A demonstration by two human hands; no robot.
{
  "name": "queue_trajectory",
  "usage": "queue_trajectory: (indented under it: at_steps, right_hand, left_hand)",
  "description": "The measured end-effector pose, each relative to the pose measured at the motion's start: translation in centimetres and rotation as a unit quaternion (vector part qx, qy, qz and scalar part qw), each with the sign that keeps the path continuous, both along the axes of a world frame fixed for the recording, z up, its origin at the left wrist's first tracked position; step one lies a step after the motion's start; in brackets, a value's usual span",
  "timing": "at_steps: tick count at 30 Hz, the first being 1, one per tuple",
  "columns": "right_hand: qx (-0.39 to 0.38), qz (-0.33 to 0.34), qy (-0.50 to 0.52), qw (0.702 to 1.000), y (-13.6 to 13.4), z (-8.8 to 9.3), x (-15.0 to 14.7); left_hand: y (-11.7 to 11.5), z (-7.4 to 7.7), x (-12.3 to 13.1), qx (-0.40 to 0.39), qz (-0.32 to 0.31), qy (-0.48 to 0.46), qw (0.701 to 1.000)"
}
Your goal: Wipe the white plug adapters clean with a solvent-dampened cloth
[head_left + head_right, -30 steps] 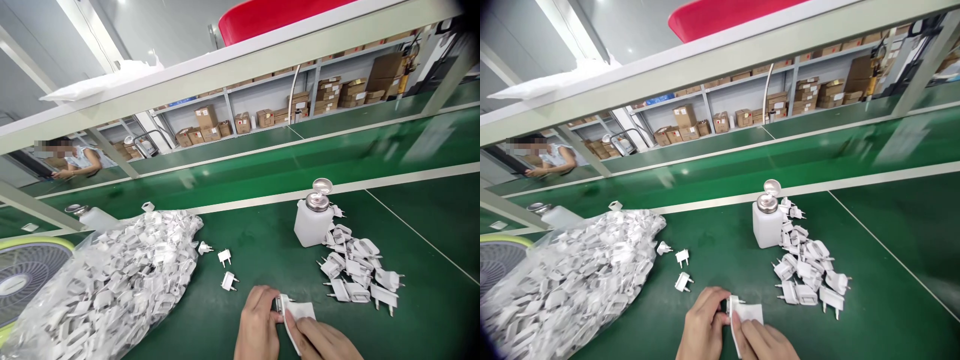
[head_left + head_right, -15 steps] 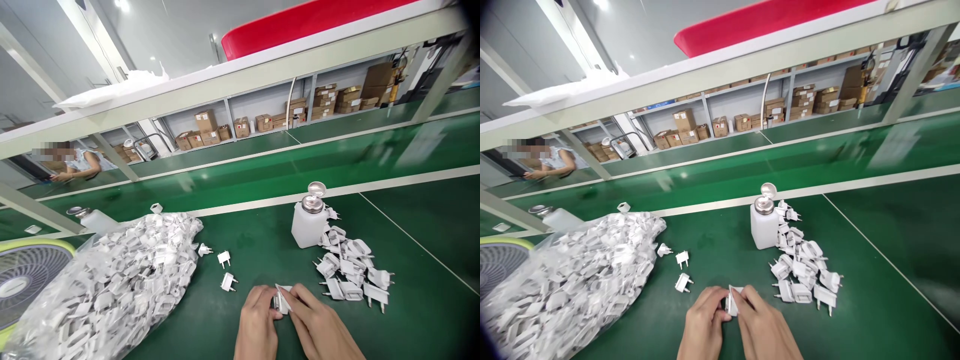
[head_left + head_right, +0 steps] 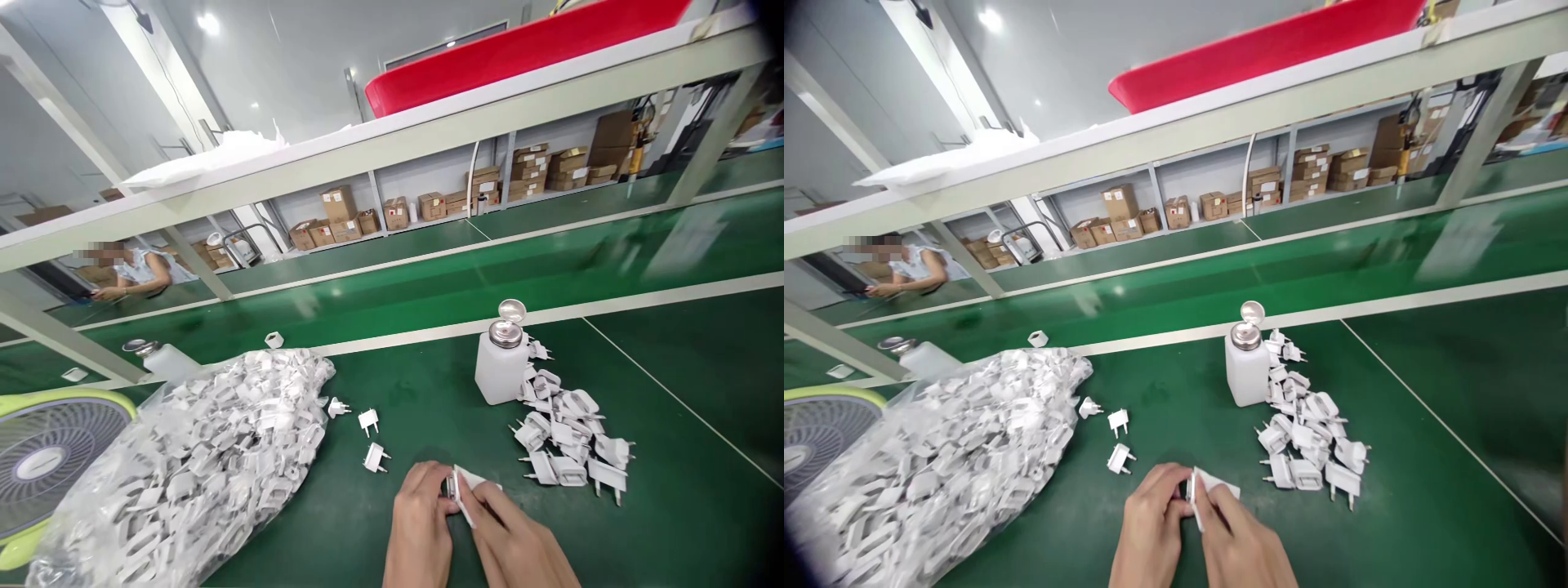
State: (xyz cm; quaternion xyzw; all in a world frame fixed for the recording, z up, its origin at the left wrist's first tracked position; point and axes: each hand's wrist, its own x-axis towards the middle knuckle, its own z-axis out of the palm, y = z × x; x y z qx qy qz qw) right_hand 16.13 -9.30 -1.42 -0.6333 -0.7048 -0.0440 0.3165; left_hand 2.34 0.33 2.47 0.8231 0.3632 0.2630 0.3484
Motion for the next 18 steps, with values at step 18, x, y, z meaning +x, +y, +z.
queue_trajectory:
  at_steps: [18]
  right_hand:
    - [-0.293,-0.034,0.537,0.79,3.0,6.0,4.2]
  left_hand:
    - [-0.4,-2.1,-0.4,0.146,-0.059,-0.075,0.985]
